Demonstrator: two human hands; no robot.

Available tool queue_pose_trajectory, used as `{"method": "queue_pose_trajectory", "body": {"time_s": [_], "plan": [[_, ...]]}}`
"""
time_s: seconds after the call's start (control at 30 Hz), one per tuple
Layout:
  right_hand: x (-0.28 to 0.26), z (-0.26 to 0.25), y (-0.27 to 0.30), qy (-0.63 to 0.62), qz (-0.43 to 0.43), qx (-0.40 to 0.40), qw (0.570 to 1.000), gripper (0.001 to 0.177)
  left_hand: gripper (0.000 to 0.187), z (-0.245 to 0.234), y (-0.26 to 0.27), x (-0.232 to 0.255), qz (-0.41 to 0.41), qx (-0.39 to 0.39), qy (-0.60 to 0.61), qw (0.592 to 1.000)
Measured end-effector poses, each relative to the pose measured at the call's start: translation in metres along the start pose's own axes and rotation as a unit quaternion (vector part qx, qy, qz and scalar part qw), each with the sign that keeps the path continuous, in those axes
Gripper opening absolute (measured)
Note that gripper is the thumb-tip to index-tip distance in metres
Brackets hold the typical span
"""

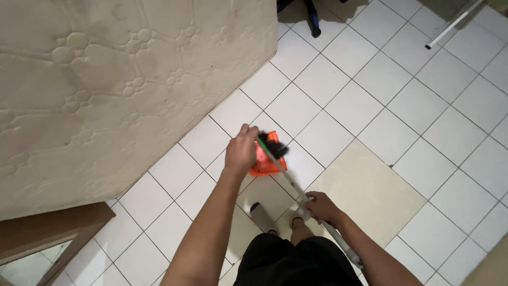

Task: The person sweeps the tiled floor using a broom and a dustpan, repeatedly gathering debris into the dustpan and moving the items across the floor.

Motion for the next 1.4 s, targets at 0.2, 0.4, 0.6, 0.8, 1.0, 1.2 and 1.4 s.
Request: {"method": "queue_pose_trajectory", "body": {"time_s": [0.2, 0.4, 0.6, 0.8, 1.0, 1.2, 1.4], "plan": [[-0.005, -0.001, 0.027, -0.037, -0.023, -0.063, 0.997, 0.061, 0.018, 0.002, 0.003, -0.005, -0.018, 0.001, 0.010, 1.000], [-0.012, -0.060, 0.067, 0.000, 0.024, -0.031, 0.999, 0.056, 0.015, 0.004, 0.006, -0.006, -0.026, -0.005, -0.017, 1.000], [-0.046, -0.114, 0.104, -0.034, 0.027, 0.025, 0.999, 0.054, 0.020, 0.000, 0.004, 0.008, -0.021, -0.014, -0.008, 1.000], [-0.038, -0.144, 0.118, -0.243, 0.093, 0.047, 0.964, 0.056, 0.017, 0.000, 0.005, 0.037, -0.052, -0.042, 0.002, 0.998], [0.013, -0.189, 0.100, -0.205, 0.083, 0.102, 0.970, 0.052, 0.017, 0.011, -0.004, 0.064, -0.060, -0.039, -0.002, 0.997], [0.029, -0.237, 0.127, -0.091, 0.076, 0.186, 0.976, 0.062, 0.017, 0.029, -0.015, 0.094, -0.030, -0.036, -0.012, 0.999], [0.034, -0.252, 0.133, 0.193, 0.097, 0.243, 0.946, 0.058, 0.012, 0.055, -0.037, 0.119, 0.021, -0.047, -0.024, 0.998]]}}
Point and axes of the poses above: each hand's wrist, its own y-axis away from the middle knuckle, its own z-axis out of the palm, x = y × z, the point moved 7 cm from there along -y, towards the middle knuckle, and after that the axes turned 3 degrees about -z, right-handed, at the moved point
